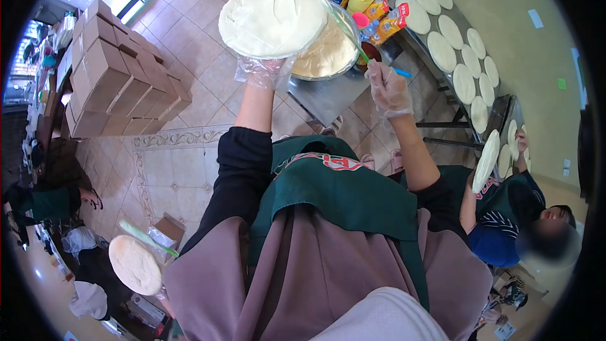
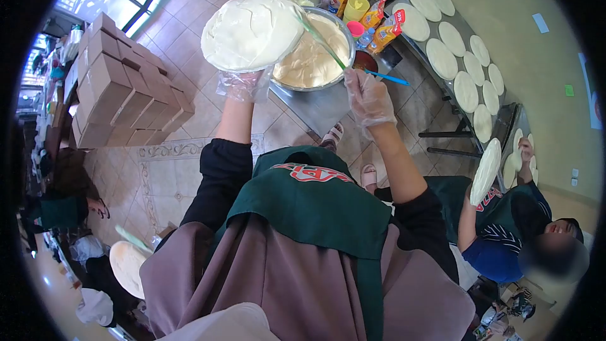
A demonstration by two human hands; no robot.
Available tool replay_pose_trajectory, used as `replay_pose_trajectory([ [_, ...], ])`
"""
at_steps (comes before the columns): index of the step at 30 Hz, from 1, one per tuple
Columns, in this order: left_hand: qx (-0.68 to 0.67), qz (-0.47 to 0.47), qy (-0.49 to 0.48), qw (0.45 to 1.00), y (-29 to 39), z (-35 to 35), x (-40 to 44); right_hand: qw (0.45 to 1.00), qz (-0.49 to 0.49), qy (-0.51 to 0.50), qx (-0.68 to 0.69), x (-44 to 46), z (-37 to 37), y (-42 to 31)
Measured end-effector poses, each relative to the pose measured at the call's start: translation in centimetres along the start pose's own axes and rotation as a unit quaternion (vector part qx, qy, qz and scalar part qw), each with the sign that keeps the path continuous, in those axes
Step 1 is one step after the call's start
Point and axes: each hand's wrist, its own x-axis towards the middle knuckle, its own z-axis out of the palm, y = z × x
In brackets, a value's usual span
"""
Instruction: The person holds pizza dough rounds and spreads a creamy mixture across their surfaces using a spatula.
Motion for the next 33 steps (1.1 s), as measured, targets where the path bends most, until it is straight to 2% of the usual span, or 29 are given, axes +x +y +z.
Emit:
replay_pose_trajectory([
  [4, -0.017, -0.001, 0.016, 1.000, -1.0, -0.4, 0.5, 0.999, -0.031, -0.001, -0.023, -2.0, 1.2, 2.2],
  [6, -0.023, 0.002, 0.027, 0.999, -1.5, -0.7, 0.9, 0.997, -0.001, -0.067, 0.026, -4.1, 1.1, 0.7],
  [7, -0.026, 0.002, 0.030, 0.999, -1.6, -0.8, 1.0, 0.997, -0.005, -0.067, 0.026, -4.6, 0.9, 0.6],
  [9, -0.029, 0.000, 0.036, 0.999, -1.7, -0.8, 1.1, 0.990, -0.075, -0.116, 0.001, -4.9, 0.8, 0.7],
  [10, -0.028, 0.000, 0.039, 0.999, -1.8, -0.8, 1.1, 0.990, -0.083, -0.117, 0.004, -4.8, 0.7, 0.8],
  [12, -0.032, -0.002, 0.047, 0.998, -2.0, -0.8, 1.1, 0.988, -0.077, -0.070, 0.117, -4.2, 0.4, 0.9],
  [13, -0.033, -0.004, 0.050, 0.998, -2.0, -0.8, 1.0, 0.987, -0.081, -0.072, 0.118, -3.6, 0.0, 0.8],
  [15, -0.034, -0.008, 0.055, 0.998, -2.3, -0.8, 0.8, 0.986, -0.001, -0.068, 0.151, -1.9, -1.1, 0.1],
  [16, -0.036, -0.008, 0.060, 0.998, -2.4, -0.8, 0.5, 0.986, -0.001, -0.068, 0.150, -1.1, -1.4, -0.3],
  [18, -0.039, -0.014, 0.066, 0.997, -2.9, -0.9, 0.7, 0.978, 0.107, -0.093, 0.152, 0.5, -1.9, -0.9],
  [23, -0.047, -0.032, 0.089, 0.994, -3.9, -1.2, -0.2, 0.972, 0.106, -0.096, 0.188, 2.1, -1.2, -0.1],
  [25, -0.052, -0.041, 0.094, 0.993, -4.4, -1.1, -0.3, 0.954, 0.151, -0.113, 0.235, 1.9, -1.4, -0.6],
  [26, -0.051, -0.045, 0.096, 0.993, -4.5, -1.2, -0.5, 0.955, 0.142, -0.111, 0.236, 2.0, -1.4, -0.6],
  [29, -0.056, -0.053, 0.104, 0.992, -4.7, -1.7, -0.9, 0.935, 0.184, -0.129, 0.275, 1.8, -1.5, -0.5],
  [31, -0.055, -0.055, 0.106, 0.991, -4.6, -1.9, -1.1, 0.900, 0.274, -0.125, 0.315, 1.8, -1.6, -0.8],
  [33, -0.055, -0.057, 0.109, 0.991, -4.6, -2.0, -1.3, 0.916, 0.241, -0.115, 0.300, 1.8, -1.1, -0.2],
])
